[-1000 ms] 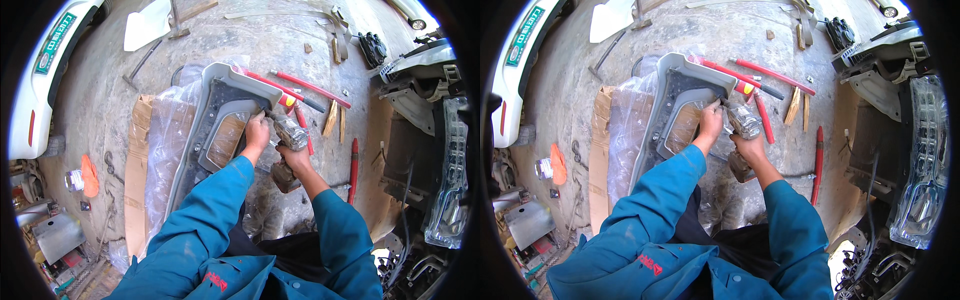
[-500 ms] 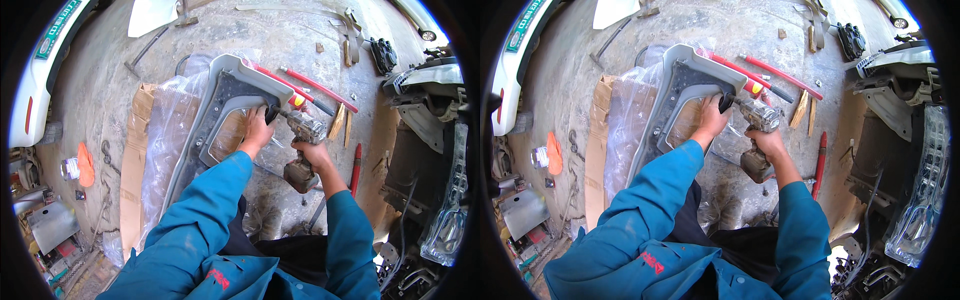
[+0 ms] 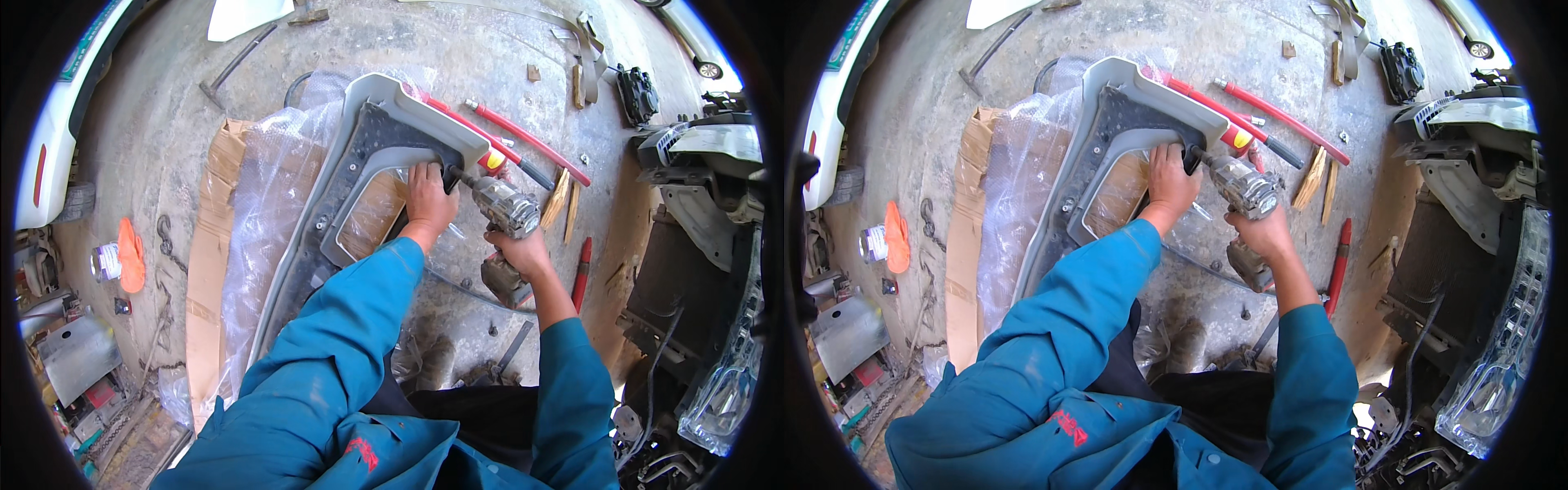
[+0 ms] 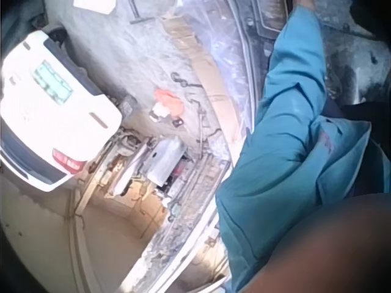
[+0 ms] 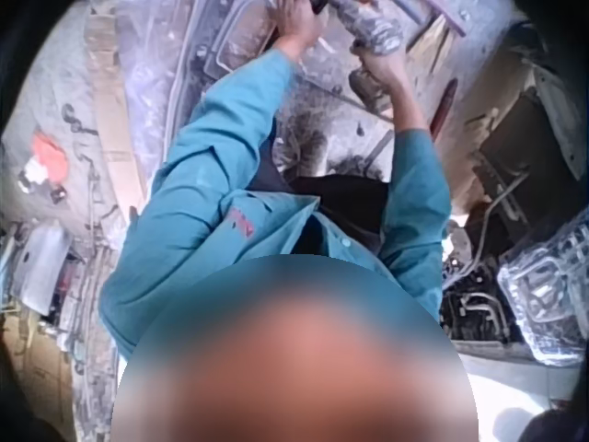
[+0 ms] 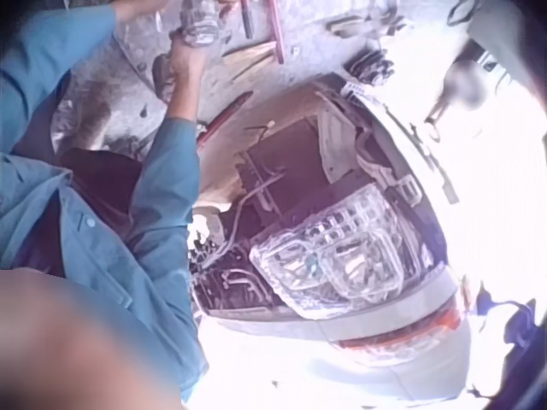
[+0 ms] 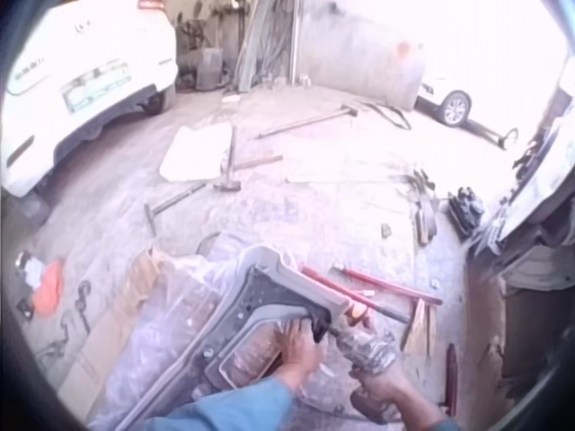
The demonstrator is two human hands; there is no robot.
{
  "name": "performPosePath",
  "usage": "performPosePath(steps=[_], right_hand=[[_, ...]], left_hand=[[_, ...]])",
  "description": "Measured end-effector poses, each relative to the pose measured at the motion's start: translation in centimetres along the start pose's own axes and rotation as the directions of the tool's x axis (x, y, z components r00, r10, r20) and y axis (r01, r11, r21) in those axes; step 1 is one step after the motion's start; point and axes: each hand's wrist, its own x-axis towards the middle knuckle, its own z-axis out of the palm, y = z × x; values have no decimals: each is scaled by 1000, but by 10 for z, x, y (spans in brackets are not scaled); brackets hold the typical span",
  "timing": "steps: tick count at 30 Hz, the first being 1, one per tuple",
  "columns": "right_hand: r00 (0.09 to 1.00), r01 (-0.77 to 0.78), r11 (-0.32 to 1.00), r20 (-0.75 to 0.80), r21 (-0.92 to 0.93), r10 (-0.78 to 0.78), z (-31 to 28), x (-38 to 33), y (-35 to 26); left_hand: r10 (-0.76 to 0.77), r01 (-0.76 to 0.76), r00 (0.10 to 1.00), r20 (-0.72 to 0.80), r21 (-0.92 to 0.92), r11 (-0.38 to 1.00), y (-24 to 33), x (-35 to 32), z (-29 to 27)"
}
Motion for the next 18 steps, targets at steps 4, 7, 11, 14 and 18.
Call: performPosePath(steps=[4,7,11,14,18], right_hand=[[994,-99,995,39,6,98,-5,-4,-18],[998,22,987,62,-159,-12,-16,4,-14],[986,167,920,50,-356,-159,-26,4,-19],[986,164,864,86,-475,-139,-33,4,-31],[973,228,887,72,-401,-217,-36,11,-23]], left_hand=[[26,-26,1000,9,16,1000,-9,4,0],[44,-44,999,7,28,999,-9,6,0],[38,-39,999,33,36,999,-8,5,-2],[46,-48,998,51,40,998,-9,7,-5],[50,-52,997,56,32,998,-10,7,-6]])
